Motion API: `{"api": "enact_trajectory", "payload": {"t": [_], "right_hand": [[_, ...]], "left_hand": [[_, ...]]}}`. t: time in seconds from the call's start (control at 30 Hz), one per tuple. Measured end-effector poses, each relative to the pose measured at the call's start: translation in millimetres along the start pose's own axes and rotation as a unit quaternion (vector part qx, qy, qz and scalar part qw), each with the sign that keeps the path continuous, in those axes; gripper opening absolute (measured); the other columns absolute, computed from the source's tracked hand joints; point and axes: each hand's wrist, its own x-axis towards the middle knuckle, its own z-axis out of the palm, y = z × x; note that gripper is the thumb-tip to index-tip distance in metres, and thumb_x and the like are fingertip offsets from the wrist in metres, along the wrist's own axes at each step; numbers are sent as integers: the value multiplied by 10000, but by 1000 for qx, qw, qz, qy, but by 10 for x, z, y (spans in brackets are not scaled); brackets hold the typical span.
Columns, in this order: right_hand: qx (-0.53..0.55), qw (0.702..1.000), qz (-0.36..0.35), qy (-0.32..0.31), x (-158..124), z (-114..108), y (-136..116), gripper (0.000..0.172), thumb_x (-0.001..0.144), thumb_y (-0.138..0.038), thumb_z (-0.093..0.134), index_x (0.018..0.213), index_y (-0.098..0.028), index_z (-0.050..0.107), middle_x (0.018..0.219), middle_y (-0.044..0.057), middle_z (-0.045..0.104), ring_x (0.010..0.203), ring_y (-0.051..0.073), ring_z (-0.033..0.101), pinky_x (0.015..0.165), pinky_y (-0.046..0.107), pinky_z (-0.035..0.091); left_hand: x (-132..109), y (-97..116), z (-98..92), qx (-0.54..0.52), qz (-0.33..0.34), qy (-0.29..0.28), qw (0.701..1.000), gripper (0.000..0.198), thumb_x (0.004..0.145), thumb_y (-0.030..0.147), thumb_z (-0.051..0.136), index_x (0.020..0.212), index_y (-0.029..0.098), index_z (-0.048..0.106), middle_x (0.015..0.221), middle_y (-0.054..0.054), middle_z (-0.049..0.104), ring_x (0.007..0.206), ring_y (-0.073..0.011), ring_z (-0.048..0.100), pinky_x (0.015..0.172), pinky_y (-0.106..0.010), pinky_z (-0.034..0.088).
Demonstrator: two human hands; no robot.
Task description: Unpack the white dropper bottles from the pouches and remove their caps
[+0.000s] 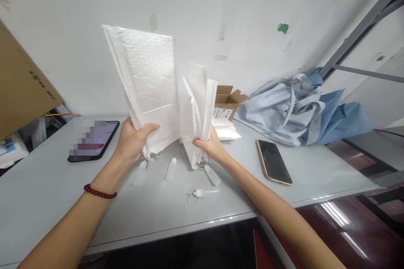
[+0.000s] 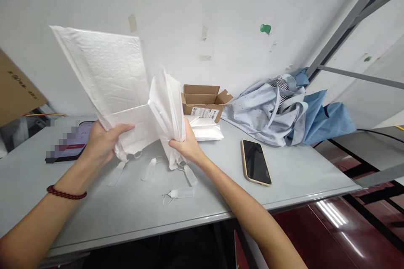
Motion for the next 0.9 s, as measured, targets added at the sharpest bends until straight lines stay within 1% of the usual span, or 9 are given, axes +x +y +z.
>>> {"api": "enact_trajectory", "payload": {"t": [0.13, 0.2, 0.27, 0.37, 0.43, 0.53, 0.77, 0.83, 0.9], "right_hand": [[30, 998, 14, 58, 9, -11, -17, 545, 601, -277, 639, 1114, -224, 463, 960, 30, 556, 895, 240, 526, 835, 427, 461], [45, 997, 12, 65, 2, -8, -34, 539, 615, -290, 664, 1110, -230, 457, 984, 32, 567, 917, 241, 534, 849, 428, 460], [57, 998, 8, 40, -15, 6, -45, 593, 622, -293, 692, 1154, -237, 436, 1048, 39, 572, 977, 249, 542, 883, 436, 456], [63, 998, -4, -23, -51, 43, -51, 694, 632, -314, 725, 1238, -237, 395, 1126, 55, 570, 1065, 269, 543, 917, 454, 454], [57, 997, -7, -48, -70, 65, -60, 747, 629, -338, 740, 1272, -226, 375, 1146, 68, 573, 1094, 285, 543, 920, 468, 458], [56, 996, -5, -65, -79, 71, -94, 784, 622, -360, 755, 1287, -214, 366, 1142, 78, 586, 1113, 295, 547, 919, 475, 466], [78, 997, 2, -20, -33, -18, -139, 868, 616, -459, 778, 1337, -245, 345, 1285, 95, 546, 1166, 293, 534, 952, 488, 459], [78, 997, -1, 11, -25, -8, -132, 869, 625, -477, 776, 1342, -260, 336, 1330, 93, 510, 1188, 287, 518, 966, 484, 455], [88, 996, -11, 20, -23, 31, -133, 876, 635, -492, 773, 1351, -276, 317, 1332, 85, 503, 1196, 274, 513, 984, 471, 451]], "left_hand": [[6, 38, -69, -18, 74, 26, 997, 372, 622, 223, 773, 970, 156, 662, 983, -49, 708, 982, -278, 640, 825, -361, 544], [-25, 21, -68, -28, 80, -11, 996, 385, 663, 236, 757, 1026, 162, 652, 1046, -64, 698, 1041, -296, 622, 863, -379, 536], [-77, -7, -36, -36, 47, -116, 991, 397, 701, 267, 734, 1074, 165, 642, 1092, -94, 688, 1075, -319, 611, 861, -402, 542], [-153, -45, 56, -1, 9, -294, 956, 502, 678, 279, 754, 1151, 190, 612, 1121, -103, 682, 1119, -343, 590, 881, -435, 533], [-181, -64, 124, 35, 13, -347, 937, 584, 644, 261, 782, 1192, 214, 586, 1140, -90, 679, 1141, -341, 579, 895, -436, 525], [-173, -93, 182, 36, 19, -334, 942, 607, 644, 264, 788, 1210, 215, 574, 1158, -90, 673, 1129, -332, 591, 877, -423, 535], [-6, -120, 17, 1, 24, -191, 981, 409, 680, 338, 769, 1035, 168, 658, 1064, -110, 691, 1029, -327, 639, 855, -426, 544], [2, -100, 6, 27, 37, -183, 982, 512, 669, 386, 770, 1115, 185, 620, 1145, -121, 658, 1087, -343, 609, 884, -451, 529], [-40, -86, 59, 81, 67, -216, 971, 756, 596, 380, 819, 1269, 218, 514, 1273, -128, 582, 1181, -359, 544, 947, -481, 490]]}}
